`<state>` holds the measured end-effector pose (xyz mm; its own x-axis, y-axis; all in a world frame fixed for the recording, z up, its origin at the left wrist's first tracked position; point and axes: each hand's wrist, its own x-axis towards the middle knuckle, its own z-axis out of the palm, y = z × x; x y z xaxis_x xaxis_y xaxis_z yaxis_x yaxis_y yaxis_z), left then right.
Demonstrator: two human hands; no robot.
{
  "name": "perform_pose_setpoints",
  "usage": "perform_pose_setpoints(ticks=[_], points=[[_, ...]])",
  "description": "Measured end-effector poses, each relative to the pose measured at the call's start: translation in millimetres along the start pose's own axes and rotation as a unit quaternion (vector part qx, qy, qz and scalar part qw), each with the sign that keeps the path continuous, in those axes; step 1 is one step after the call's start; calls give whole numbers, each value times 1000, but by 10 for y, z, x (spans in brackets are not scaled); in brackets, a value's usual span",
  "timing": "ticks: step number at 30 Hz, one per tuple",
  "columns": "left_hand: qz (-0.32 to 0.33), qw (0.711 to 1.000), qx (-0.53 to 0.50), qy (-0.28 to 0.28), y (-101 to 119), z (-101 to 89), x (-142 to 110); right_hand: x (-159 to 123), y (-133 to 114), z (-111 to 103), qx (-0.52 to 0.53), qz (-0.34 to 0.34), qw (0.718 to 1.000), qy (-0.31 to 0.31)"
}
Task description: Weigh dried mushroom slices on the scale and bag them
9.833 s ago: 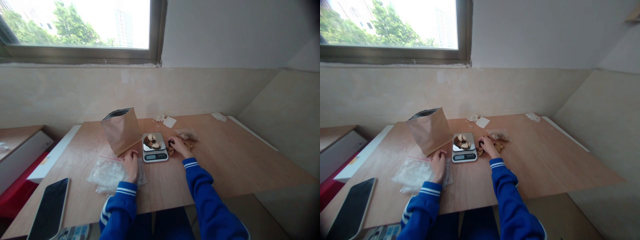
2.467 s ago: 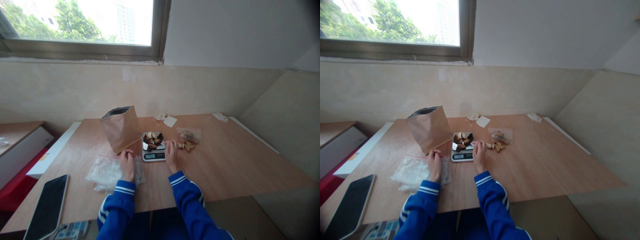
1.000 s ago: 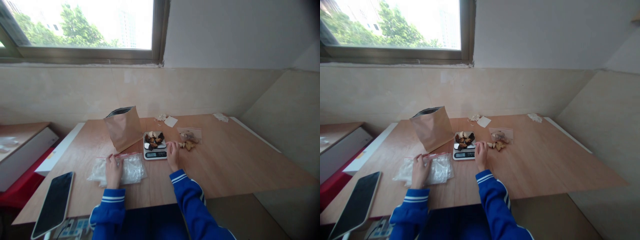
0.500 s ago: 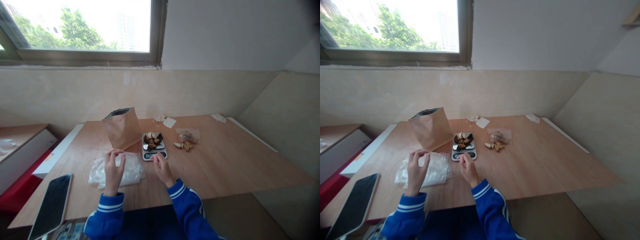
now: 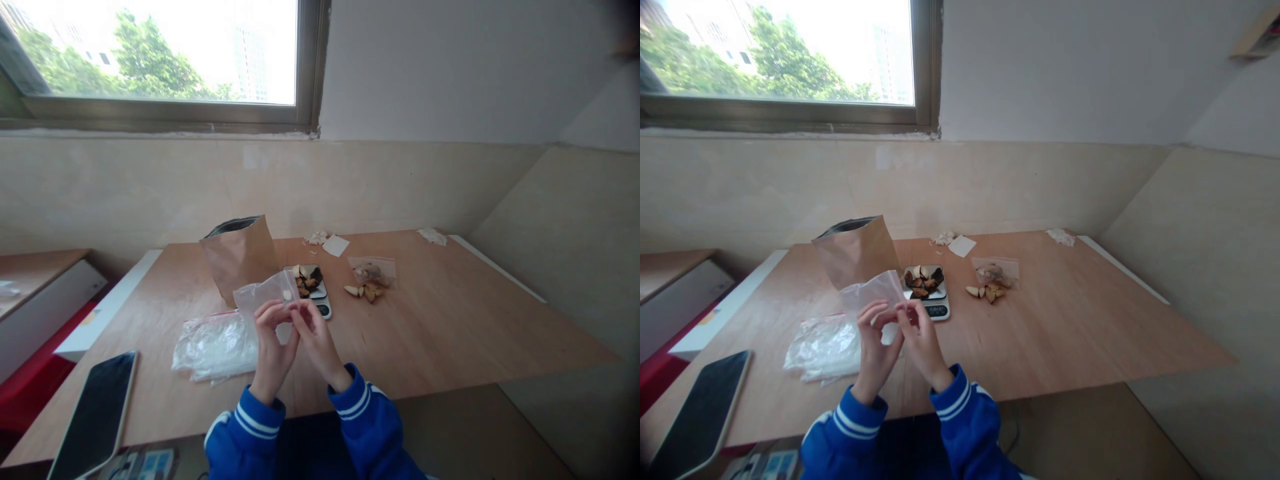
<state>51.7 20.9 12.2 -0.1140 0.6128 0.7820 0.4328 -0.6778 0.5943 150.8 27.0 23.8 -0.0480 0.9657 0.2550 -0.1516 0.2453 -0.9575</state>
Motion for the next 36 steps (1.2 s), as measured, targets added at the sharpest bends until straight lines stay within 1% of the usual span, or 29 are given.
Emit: perform_pose_setpoints(ticks=[3,6,9,11,13,17,20,22,26,28,31,33,34,36], points=[[-34,999,-13,-2,-6,75,15,29,-1,-33,-8,-23,999,21],[-68,997,8,-36,-11,91,40,51,-26,-78,-38,-46,998,4],[-93,993,3,-67,-15,85,65,64,-60,-99,-49,-60,997,-14],[-117,990,2,-77,-24,84,80,68,-69,-96,-54,-67,996,-12],[-135,987,7,-83,-45,87,94,72,-59,-87,-53,-57,997,-5],[-151,986,15,-75,-105,87,135,88,-9,-87,-56,-17,998,10],[-173,984,13,-46,-131,61,174,114,15,-116,-66,-6,998,22],[-196,980,-8,-46,-130,33,194,131,13,-135,-65,-4,998,25],[-212,968,-68,-114,-94,2,197,143,-35,-129,-83,-13,996,32],[-210,966,-81,-130,-70,15,185,138,-65,-104,-82,-12,996,35],[-203,968,-80,-121,-57,45,171,135,-90,-76,-70,-7,997,32],[-198,972,-59,-109,-67,37,176,153,-83,-96,-76,-9,996,44],[-199,975,-42,-94,-75,17,185,171,-74,-124,-79,-11,995,67],[-214,976,-6,-35,-86,-52,221,226,-53,-213,-76,-13,987,142]])
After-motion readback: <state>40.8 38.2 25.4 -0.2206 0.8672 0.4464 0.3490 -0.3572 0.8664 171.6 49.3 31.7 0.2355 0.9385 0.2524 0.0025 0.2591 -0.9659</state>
